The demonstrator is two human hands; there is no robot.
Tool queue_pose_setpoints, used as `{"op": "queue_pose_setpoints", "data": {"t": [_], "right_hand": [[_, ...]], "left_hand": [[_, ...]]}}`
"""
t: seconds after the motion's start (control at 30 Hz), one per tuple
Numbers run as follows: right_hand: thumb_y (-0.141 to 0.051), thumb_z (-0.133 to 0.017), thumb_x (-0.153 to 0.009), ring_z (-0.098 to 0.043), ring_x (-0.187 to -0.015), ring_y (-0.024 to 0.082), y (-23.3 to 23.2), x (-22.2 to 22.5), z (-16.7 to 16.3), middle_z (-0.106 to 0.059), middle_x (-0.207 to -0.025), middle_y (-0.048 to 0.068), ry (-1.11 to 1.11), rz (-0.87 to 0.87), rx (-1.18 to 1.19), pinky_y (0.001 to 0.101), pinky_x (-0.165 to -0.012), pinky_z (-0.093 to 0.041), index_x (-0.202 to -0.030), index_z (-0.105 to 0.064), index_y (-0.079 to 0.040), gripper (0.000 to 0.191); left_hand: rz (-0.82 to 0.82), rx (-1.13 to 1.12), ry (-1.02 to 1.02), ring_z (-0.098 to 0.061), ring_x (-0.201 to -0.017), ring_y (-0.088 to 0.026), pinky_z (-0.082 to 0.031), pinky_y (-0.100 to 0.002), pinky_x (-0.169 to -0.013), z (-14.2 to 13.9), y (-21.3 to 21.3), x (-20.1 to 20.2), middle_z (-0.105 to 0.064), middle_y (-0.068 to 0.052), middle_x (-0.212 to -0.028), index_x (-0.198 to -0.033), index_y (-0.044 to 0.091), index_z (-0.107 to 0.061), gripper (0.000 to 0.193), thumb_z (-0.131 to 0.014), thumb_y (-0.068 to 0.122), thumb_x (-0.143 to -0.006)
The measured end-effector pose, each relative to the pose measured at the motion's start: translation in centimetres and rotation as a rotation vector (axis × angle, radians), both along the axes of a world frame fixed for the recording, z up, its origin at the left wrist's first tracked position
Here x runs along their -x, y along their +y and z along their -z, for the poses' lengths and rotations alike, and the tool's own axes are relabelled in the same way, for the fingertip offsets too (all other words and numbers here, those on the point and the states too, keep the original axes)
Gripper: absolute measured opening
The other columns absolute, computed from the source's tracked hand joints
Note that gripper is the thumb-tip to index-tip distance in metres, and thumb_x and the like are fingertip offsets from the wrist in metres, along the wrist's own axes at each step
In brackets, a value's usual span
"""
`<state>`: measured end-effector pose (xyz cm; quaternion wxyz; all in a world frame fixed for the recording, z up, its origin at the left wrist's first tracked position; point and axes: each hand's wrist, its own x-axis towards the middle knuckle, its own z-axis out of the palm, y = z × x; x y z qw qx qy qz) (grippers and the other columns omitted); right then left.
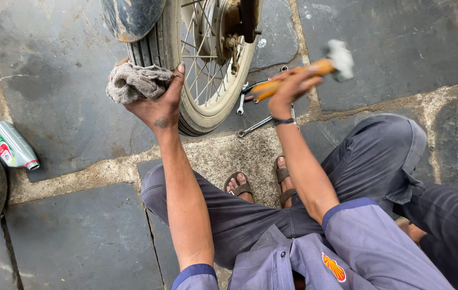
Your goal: The person works on a motorcycle front wheel, using a wrench and hammer to loosen and remove the axle nut. They wipe the wheel with a rag, adjust the axle, and tap components with a hammer while seated on the floor.
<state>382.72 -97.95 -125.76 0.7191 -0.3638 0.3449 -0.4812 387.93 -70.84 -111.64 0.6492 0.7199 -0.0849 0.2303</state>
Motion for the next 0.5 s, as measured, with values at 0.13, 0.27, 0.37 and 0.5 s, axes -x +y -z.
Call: {"op": "queue_pose_setpoints", "data": {"t": [0.13,0.27,0.37,0.5], "right_hand": [[-0.049,-0.041,-0.106,-0.051,-0.047,0.009,2.6,-0.7,1.3,-0.048,-0.072,0.001,0.224,-0.522,0.048,0.0259,-0.037,-0.051,-0.112,-0.037,-0.012,0.037],[-0.046,-0.044,-0.104,-0.052,-0.047,0.007,-0.2,-0.1,0.9,-0.051,-0.074,-0.001,0.341,-0.576,0.074,0.0249,-0.037,-0.05,-0.115,-0.038,-0.017,0.032],[-0.045,-0.046,-0.108,-0.054,-0.051,0.009,-4.2,0.8,-0.7,-0.051,-0.079,0.001,0.245,-0.279,0.075,0.0266,-0.041,-0.053,-0.108,-0.035,-0.012,0.035],[-0.045,-0.041,-0.105,-0.051,-0.048,0.01,-4.9,1.3,-2.4,-0.051,-0.076,0.003,-0.019,0.11,0.009,0.0279,-0.039,-0.052,-0.107,-0.036,-0.013,0.032]], "left_hand": [[0.032,0.09,0.035,-0.062,-0.112,-0.022,-0.057,-0.038,-0.102,0.0,0.2,-0.2,-0.058,-0.011,-0.123,-0.134,0.001,-0.047,0.081,-0.101,0.006,-0.074],[0.049,0.106,0.083,-0.063,-0.116,-0.023,-0.057,-0.039,-0.106,0.2,0.2,-0.2,-0.06,-0.012,-0.126,-0.136,0.0,-0.047,0.081,-0.101,0.006,-0.076],[0.028,0.103,0.111,-0.063,-0.116,-0.023,-0.057,-0.039,-0.106,0.6,0.3,-0.1,-0.058,-0.013,-0.127,-0.137,0.0,-0.045,0.084,-0.101,0.007,-0.075],[0.022,0.081,0.054,-0.06,-0.12,-0.024,-0.055,-0.039,-0.109,1.3,0.3,0.2,-0.054,-0.014,-0.132,-0.139,0.0,-0.043,0.086,-0.101,0.005,-0.077]]}}
